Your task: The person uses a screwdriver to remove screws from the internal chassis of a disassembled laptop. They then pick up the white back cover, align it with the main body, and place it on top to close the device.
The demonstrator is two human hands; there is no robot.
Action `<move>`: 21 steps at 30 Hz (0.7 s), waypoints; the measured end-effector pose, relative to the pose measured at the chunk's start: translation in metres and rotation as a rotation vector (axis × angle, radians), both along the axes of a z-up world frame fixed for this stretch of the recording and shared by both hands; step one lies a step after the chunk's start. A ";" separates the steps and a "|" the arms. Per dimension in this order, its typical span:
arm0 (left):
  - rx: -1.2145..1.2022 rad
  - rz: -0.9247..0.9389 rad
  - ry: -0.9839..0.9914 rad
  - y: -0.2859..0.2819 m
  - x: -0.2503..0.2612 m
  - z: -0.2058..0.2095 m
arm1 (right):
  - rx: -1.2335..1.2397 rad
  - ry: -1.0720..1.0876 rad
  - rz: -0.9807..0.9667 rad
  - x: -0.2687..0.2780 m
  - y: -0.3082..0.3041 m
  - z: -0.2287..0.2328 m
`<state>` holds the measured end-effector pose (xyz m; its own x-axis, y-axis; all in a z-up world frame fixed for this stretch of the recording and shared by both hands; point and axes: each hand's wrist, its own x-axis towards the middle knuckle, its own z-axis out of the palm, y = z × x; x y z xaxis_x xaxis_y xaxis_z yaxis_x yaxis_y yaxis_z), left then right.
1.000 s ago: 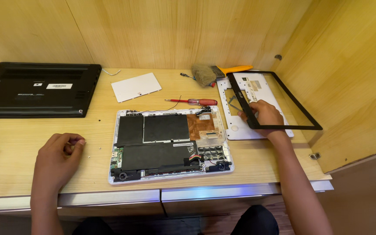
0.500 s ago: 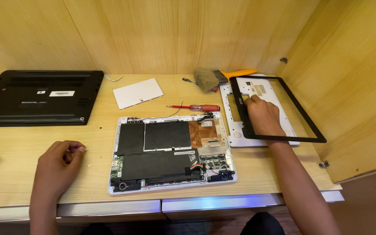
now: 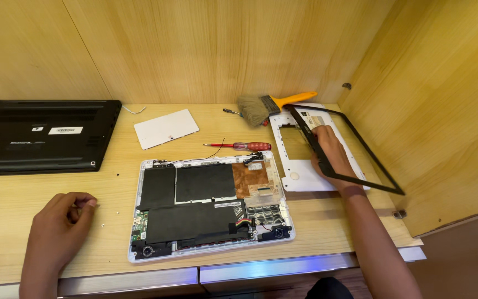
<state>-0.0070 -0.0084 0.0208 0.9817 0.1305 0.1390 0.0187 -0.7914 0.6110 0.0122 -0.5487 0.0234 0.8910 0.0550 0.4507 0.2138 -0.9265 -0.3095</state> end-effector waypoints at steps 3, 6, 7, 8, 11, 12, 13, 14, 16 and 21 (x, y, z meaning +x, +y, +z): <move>-0.033 -0.002 -0.016 0.000 -0.002 0.000 | 0.090 0.105 -0.067 -0.001 0.011 0.010; -0.004 0.020 0.016 0.001 0.000 -0.002 | 0.158 0.287 -0.080 -0.001 0.023 0.012; -0.004 0.020 0.017 0.001 0.001 -0.001 | 0.157 0.288 -0.080 -0.003 0.027 0.018; -0.003 0.005 0.004 0.001 0.000 0.000 | 0.189 0.303 -0.058 -0.007 0.031 0.021; -0.011 -0.005 -0.001 -0.001 -0.004 0.003 | 0.281 0.250 -0.015 -0.010 0.034 0.024; -0.016 -0.004 0.004 -0.002 -0.004 0.006 | 0.345 0.180 0.004 -0.008 0.033 0.024; -0.017 0.000 0.003 -0.003 -0.003 0.005 | 0.344 0.179 0.008 -0.008 0.028 0.021; -0.020 -0.003 0.001 -0.003 -0.003 0.005 | 0.365 0.128 0.024 -0.007 0.024 0.017; -0.019 0.003 0.002 -0.001 -0.004 0.004 | 0.390 0.081 0.048 -0.007 0.023 0.015; -0.010 -0.017 -0.018 -0.002 -0.003 0.005 | 0.452 0.040 0.096 -0.014 0.034 0.028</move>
<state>-0.0099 -0.0101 0.0261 0.9811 0.1152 0.1558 -0.0060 -0.7855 0.6189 -0.0013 -0.5149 0.0511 0.9085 -0.0559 0.4142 0.2719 -0.6737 -0.6872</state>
